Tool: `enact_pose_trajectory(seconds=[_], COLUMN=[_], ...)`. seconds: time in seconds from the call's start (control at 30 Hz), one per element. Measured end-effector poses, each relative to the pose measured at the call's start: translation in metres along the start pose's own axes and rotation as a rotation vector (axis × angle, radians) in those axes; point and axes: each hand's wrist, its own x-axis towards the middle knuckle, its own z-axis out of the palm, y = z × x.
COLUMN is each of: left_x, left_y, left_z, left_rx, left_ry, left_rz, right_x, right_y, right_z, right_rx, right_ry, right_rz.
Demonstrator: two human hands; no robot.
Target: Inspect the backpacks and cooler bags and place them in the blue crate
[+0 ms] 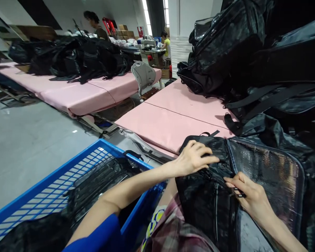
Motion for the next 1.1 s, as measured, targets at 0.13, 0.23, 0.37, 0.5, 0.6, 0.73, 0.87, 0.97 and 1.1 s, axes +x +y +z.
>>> enact_pose_trajectory(seconds=[0.13,0.23,0.37,0.5,0.6,0.73,0.87,0.97,1.1], left_x=[0.024,0.042,0.049,0.046,0.039,0.026,0.017,0.016,0.017], left_y=[0.012,0.013,0.015,0.018,0.015,0.007,0.003,0.003,0.002], left_z=[-0.007,-0.007,-0.003,-0.002,-0.004,-0.002,0.004,0.008,0.009], left_rx=[0.044,0.032,0.037,0.120,0.208,0.266,0.277,0.276,0.265], left_ry=[-0.097,-0.201,-0.229,-0.194,-0.138,-0.054,0.007,0.037,0.030], left_rz=[0.264,0.359,0.369,0.397,0.417,0.324,0.264,0.251,0.243], right_x=[0.001,-0.001,-0.003,-0.002,-0.001,0.001,0.009,0.016,0.025], right_y=[-0.001,0.001,0.004,0.004,0.005,0.009,0.006,-0.002,-0.012], right_z=[-0.002,-0.004,-0.005,-0.005,-0.007,-0.011,-0.013,-0.011,-0.006], right_rx=[-0.010,-0.008,0.005,0.013,0.061,0.003,-0.322,-0.408,-0.532], right_ry=[-0.036,-0.075,-0.096,-0.110,-0.111,-0.028,0.067,0.069,0.121], right_rz=[-0.008,-0.005,0.022,0.024,0.035,0.114,0.293,0.239,0.128])
